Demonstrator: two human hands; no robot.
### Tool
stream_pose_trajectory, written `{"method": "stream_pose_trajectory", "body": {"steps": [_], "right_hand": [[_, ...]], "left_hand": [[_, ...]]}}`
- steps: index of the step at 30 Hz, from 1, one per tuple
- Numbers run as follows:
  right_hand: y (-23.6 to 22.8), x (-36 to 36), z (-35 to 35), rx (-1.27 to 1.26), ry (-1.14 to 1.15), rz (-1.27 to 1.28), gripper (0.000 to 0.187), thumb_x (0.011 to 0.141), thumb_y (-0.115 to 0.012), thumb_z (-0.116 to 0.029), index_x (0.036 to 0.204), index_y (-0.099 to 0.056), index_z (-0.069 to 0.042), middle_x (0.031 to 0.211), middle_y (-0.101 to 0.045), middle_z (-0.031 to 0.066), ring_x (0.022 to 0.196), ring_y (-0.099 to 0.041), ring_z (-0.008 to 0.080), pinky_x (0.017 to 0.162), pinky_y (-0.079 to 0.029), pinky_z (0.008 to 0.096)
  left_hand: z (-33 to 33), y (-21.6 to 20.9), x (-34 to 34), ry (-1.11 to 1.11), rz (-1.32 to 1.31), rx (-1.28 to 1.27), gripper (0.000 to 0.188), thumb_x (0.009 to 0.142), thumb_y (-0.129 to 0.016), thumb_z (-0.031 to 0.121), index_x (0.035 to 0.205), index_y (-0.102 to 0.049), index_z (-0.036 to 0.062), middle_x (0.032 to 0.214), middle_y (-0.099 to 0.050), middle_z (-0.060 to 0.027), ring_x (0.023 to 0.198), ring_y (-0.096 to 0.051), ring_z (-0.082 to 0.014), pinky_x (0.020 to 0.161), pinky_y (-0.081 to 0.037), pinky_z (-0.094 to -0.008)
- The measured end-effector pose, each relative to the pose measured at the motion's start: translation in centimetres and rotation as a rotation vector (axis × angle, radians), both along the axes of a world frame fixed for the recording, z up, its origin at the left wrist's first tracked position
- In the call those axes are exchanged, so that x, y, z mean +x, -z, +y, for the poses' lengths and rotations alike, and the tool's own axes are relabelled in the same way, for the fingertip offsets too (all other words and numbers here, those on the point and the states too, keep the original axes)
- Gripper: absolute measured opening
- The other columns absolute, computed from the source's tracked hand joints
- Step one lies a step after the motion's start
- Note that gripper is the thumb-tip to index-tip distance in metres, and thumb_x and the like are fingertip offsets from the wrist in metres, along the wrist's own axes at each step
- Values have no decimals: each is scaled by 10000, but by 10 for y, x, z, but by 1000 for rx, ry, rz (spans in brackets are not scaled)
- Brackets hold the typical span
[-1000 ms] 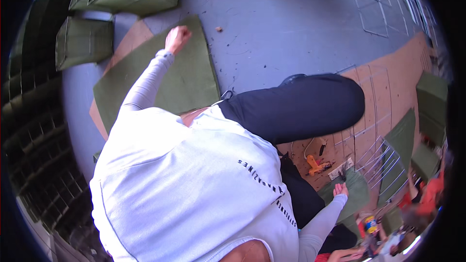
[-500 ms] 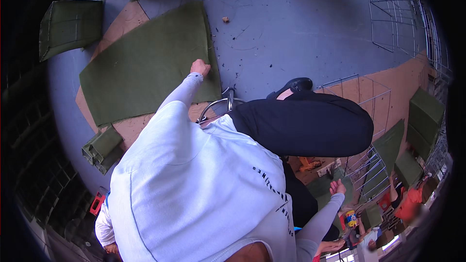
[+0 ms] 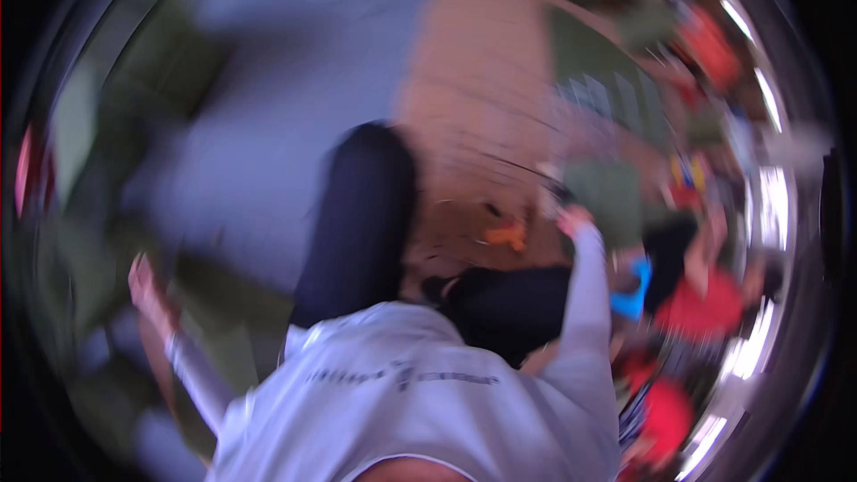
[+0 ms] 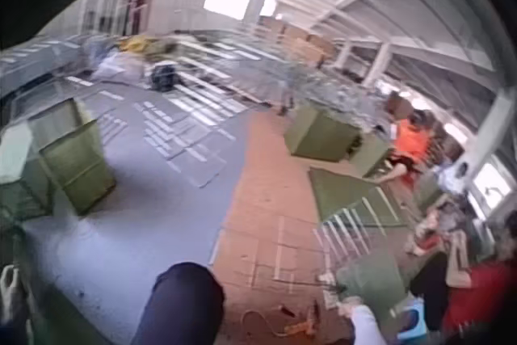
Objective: Using a glue gun to attach green fabric to a wire lamp shade frame.
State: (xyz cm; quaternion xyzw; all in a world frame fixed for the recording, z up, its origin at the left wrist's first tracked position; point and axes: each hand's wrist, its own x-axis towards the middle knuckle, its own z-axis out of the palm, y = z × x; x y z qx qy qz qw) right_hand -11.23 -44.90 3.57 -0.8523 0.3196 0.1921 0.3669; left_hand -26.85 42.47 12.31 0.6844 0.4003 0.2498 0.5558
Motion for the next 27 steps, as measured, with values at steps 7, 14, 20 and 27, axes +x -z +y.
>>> {"method": "stream_pose_trajectory", "body": {"steps": [7, 14, 20, 27], "right_hand": [[-56, 27, 155, -256, -553, -126, 395, 711, -632, -369, 904, -579, -28, 859, -591, 161, 802, -570, 296, 720, -456, 412], [-40, -5, 172, -271, -699, -300, 409, 625, -699, -375, 855, -641, -41, 881, -627, 138, 861, -592, 289, 755, -471, 396], [-49, -8, 157, -627, -514, -345, 422, 613, -696, -413, 851, -662, -67, 868, -647, 79, 867, -608, 245, 729, -485, 381], [-18, 52, 178, -205, -568, -208, 465, 629, -699, -400, 914, -633, -39, 873, -636, 114, 828, -604, 269, 697, -482, 396]], "left_hand": [[-42, -99, 227, 830, -198, 750, 213, 819, -588, 146, 941, -573, -29, 896, -605, -137, 802, -582, -216, 714, -490, -333], [-389, -150, 367, 1191, -687, 849, 206, 811, -576, 152, 949, -583, 0, 890, -609, -133, 807, -586, -224, 713, -491, -337], [-643, -218, 354, 1254, -928, 929, 204, 803, -563, 159, 957, -593, 29, 884, -613, -129, 812, -590, -232, 713, -491, -342], [-795, -292, 358, 1036, -929, 1241, 210, 793, -549, 167, 966, -604, 62, 877, -618, -124, 817, -594, -241, 713, -492, -347]]}}
